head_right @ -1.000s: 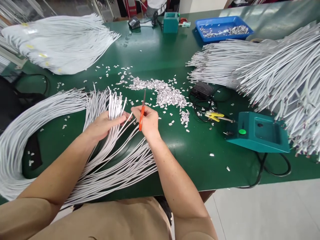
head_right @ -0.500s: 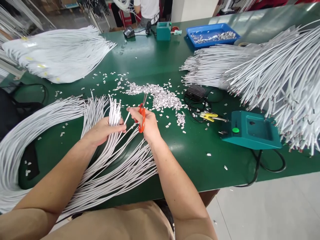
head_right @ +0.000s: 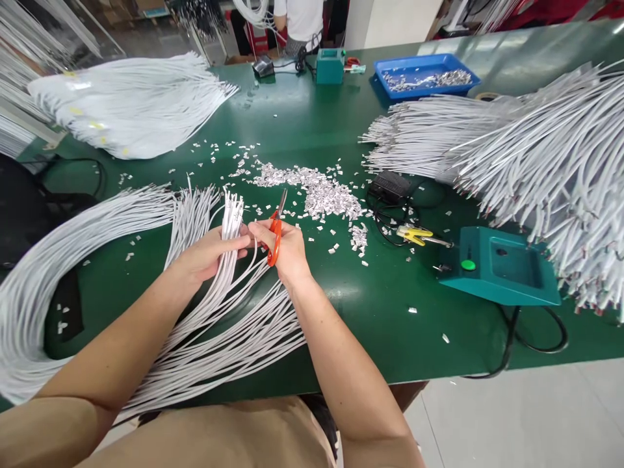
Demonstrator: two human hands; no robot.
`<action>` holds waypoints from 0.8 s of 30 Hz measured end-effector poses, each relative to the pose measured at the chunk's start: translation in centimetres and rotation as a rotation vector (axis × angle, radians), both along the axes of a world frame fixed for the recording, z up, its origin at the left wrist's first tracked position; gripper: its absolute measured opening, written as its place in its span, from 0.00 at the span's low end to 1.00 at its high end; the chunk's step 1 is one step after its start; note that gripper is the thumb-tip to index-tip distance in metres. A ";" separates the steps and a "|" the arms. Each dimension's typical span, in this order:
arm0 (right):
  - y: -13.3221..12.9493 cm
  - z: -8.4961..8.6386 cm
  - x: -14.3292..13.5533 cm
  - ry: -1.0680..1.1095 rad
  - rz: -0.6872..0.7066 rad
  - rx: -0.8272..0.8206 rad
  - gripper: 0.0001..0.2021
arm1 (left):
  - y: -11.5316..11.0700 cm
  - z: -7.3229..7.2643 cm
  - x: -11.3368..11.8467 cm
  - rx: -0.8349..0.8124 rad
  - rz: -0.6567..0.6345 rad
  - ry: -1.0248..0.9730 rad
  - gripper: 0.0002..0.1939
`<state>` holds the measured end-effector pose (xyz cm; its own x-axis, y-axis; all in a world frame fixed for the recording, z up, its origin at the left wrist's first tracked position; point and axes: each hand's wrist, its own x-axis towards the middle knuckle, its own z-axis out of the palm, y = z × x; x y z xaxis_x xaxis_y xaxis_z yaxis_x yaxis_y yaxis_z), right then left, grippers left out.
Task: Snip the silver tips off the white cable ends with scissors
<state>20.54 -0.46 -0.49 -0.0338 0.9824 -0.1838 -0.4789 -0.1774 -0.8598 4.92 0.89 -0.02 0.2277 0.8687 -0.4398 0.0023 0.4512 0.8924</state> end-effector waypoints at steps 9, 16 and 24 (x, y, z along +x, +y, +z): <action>0.8 -0.5 1.6 -0.578 -0.017 0.099 0.14 | -0.3 0.4 0.6 0.105 0.104 0.127 0.24; 1.0 -0.3 2.9 -1.135 0.248 0.127 0.16 | -0.2 0.1 0.2 0.161 0.140 0.113 0.30; 0.7 0.0 2.8 -1.342 0.339 0.229 0.16 | -0.3 0.4 0.4 0.197 0.158 0.171 0.26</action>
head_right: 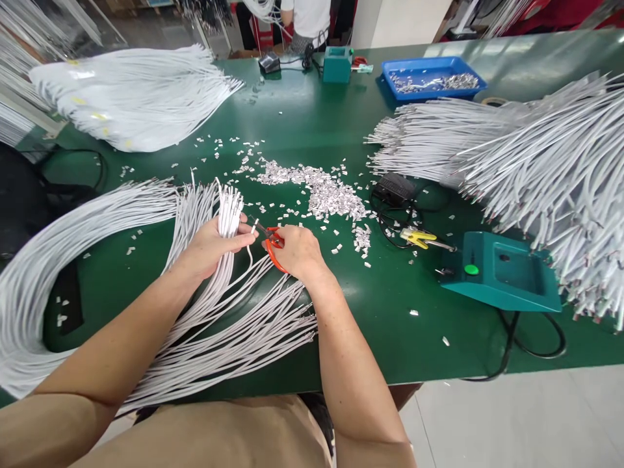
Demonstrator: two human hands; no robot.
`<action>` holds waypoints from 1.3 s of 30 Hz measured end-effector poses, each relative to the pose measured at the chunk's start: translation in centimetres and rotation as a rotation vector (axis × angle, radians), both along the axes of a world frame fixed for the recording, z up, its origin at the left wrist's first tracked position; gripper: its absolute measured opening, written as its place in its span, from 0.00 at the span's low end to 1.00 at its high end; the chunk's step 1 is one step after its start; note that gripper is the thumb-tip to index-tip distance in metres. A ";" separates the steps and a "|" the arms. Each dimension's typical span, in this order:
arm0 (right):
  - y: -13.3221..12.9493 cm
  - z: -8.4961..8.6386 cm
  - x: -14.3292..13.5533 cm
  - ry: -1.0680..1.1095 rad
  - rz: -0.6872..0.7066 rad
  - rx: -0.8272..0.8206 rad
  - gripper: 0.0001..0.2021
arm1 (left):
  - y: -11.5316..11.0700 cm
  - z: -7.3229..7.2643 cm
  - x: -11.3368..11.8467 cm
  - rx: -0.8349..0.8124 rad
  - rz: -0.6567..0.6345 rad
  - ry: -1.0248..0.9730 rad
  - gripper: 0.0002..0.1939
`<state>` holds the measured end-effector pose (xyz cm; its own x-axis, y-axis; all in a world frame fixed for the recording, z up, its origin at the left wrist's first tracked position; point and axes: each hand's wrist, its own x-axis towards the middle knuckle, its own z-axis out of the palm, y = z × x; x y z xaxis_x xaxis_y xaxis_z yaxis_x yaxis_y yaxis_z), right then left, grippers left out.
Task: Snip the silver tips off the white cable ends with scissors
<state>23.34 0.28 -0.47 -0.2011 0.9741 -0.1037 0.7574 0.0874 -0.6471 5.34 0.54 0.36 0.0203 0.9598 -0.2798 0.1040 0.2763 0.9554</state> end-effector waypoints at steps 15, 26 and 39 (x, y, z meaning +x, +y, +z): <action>-0.1 0.4 -0.1 -0.109 0.028 0.024 0.14 | 0.1 -0.6 -0.3 0.053 -0.020 -0.036 0.24; 0.2 -0.3 0.5 0.190 -0.097 0.033 0.13 | -0.1 -0.5 -0.4 0.092 -0.035 -0.006 0.24; 0.0 0.2 -1.1 0.973 -0.296 -0.171 0.07 | -0.6 -0.1 0.1 0.209 -0.056 0.245 0.21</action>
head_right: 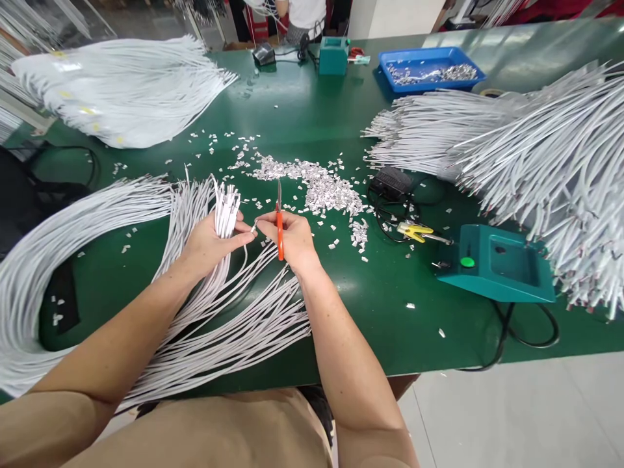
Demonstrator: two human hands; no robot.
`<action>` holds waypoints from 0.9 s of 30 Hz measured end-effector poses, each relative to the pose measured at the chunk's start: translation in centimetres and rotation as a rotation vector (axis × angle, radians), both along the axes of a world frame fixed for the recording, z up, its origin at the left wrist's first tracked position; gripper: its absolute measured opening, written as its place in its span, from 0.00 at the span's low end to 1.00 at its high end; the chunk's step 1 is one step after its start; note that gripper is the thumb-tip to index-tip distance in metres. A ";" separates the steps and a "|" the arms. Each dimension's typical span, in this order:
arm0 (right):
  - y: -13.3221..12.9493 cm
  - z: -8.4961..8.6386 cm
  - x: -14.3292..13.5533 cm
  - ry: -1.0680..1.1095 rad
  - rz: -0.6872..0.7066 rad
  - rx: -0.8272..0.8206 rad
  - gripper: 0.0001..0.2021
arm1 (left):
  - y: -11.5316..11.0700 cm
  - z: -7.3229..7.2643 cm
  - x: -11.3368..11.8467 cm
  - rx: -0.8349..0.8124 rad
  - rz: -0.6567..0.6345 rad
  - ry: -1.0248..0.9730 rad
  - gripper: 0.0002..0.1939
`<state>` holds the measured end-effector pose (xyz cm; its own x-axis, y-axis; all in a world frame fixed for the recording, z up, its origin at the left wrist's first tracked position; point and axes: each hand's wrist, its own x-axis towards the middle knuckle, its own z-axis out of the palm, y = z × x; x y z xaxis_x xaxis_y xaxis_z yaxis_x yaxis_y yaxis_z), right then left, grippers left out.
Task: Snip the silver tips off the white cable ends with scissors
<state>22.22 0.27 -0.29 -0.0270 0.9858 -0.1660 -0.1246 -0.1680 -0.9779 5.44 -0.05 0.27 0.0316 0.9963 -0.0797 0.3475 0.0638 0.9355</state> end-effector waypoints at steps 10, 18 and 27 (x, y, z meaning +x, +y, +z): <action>-0.4 -0.5 -1.7 0.090 -0.065 -0.049 0.09 | 0.2 -0.7 0.0 -0.089 0.008 -0.272 0.20; -0.5 -1.8 -3.0 0.141 -0.145 -0.089 0.07 | -0.2 -0.4 0.2 -0.037 -0.038 -0.281 0.17; 0.1 -1.5 -1.2 -0.164 -0.187 0.091 0.12 | 0.4 0.0 -0.4 -0.210 -0.002 -0.376 0.21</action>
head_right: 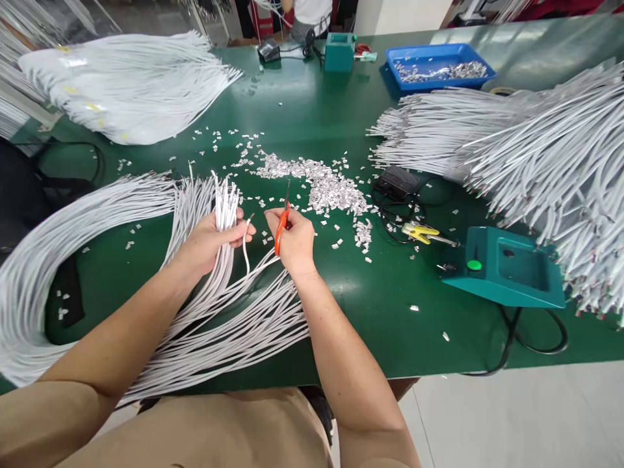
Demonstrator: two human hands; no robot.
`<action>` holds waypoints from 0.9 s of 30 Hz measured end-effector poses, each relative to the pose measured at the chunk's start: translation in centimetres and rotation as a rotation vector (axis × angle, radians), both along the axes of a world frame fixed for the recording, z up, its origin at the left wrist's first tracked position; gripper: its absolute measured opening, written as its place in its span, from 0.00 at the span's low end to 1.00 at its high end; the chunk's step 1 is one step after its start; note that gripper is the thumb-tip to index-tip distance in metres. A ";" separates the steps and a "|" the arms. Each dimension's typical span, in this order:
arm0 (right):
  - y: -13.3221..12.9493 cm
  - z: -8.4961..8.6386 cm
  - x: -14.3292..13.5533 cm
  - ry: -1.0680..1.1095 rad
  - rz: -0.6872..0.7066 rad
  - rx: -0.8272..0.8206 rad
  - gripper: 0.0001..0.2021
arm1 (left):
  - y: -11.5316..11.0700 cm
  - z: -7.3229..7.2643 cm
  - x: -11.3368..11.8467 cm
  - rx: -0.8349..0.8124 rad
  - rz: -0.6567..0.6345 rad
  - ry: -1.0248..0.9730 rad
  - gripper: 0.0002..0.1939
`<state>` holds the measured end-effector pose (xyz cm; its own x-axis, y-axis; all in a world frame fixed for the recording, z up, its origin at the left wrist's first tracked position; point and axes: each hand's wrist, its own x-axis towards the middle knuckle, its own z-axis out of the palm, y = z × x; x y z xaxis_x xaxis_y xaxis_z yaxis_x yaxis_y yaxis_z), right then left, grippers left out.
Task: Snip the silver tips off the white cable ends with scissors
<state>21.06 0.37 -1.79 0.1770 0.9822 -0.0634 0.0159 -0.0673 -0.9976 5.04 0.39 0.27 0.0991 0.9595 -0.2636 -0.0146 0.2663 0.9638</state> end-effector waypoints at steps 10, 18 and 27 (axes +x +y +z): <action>-0.1 1.1 0.8 0.113 0.192 0.033 0.09 | 0.1 0.2 -0.4 -0.045 -0.137 -0.003 0.18; 0.3 1.5 1.8 0.231 0.025 -0.085 0.10 | 0.3 0.3 -0.5 -0.076 -0.133 0.026 0.17; -0.2 1.9 1.2 0.302 0.234 -0.074 0.12 | -0.3 0.2 0.6 -0.033 -0.132 0.038 0.19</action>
